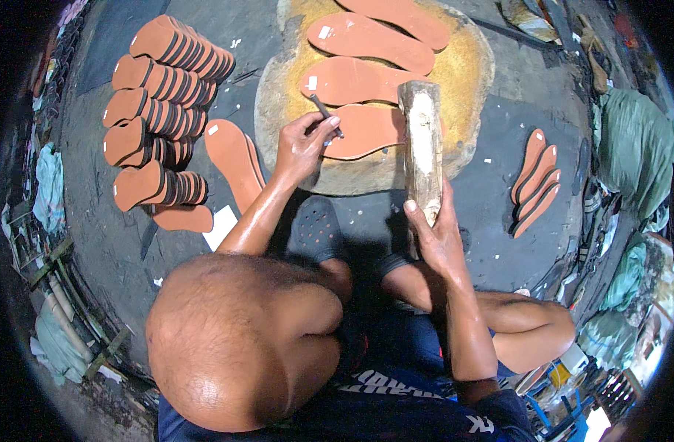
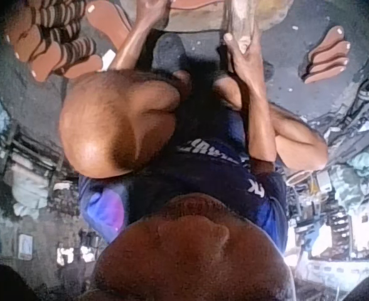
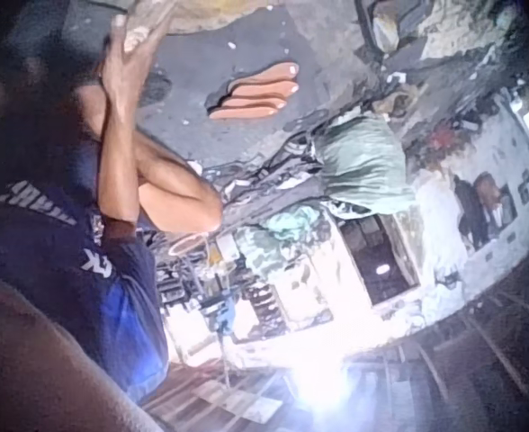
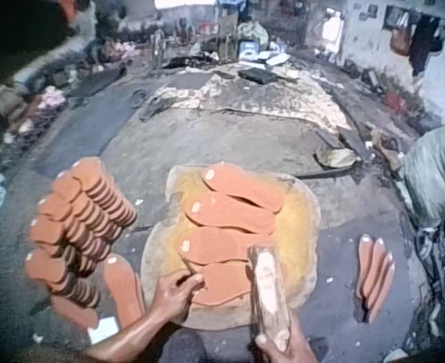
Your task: The person sits on the floor and repeatedly hammers small metal pins into reddish-brown shoe sole pieces using a wooden mallet. The person picks up each sole piece, places it on a wooden board, and hammers the pins into place before stacking the finished pieces.
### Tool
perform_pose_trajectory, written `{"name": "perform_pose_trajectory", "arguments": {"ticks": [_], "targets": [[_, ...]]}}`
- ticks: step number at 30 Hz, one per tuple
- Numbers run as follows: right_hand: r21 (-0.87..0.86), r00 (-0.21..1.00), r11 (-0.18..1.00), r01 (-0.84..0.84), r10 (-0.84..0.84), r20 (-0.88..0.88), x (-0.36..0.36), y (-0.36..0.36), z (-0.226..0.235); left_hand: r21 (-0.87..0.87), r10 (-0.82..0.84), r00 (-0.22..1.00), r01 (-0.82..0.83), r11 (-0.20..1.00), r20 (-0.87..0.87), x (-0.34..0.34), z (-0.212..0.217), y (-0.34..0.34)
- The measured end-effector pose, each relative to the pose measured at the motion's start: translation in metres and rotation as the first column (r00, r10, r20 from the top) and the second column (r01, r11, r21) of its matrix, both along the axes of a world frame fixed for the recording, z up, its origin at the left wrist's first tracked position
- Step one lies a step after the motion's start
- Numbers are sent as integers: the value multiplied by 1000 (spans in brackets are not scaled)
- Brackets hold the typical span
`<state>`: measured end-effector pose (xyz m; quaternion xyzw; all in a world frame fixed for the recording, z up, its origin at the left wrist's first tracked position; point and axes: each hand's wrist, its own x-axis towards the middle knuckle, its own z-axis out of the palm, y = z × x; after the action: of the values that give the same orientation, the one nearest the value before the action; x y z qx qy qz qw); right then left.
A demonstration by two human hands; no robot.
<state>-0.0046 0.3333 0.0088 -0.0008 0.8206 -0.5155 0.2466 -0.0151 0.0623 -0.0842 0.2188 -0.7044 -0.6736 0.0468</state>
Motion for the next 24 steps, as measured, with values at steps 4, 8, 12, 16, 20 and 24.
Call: {"name": "perform_pose_trajectory", "arguments": {"ticks": [4,8,12,16,20,24], "targets": [[208,996,975,-82,89,-23,6,3,-1,-24,-1,999,2,1000,53,-1,16,2],[284,987,952,-113,141,-81,13,9,-11,-50,11,997,-7,999,74,0,19,3],[352,992,929,-112,124,-13,6,12,2,-137,-4,999,10,990,40,0,11,1],[310,996,947,-83,91,-10,6,5,10,-211,-10,999,1,977,-41,3,4,4],[195,970,970,-147,180,-165,1,0,13,-520,-77,972,-50,853,-220,6,3,14],[63,945,972,-225,234,-229,-22,-34,63,-658,-110,935,-149,738,-336,9,-4,21]]}}
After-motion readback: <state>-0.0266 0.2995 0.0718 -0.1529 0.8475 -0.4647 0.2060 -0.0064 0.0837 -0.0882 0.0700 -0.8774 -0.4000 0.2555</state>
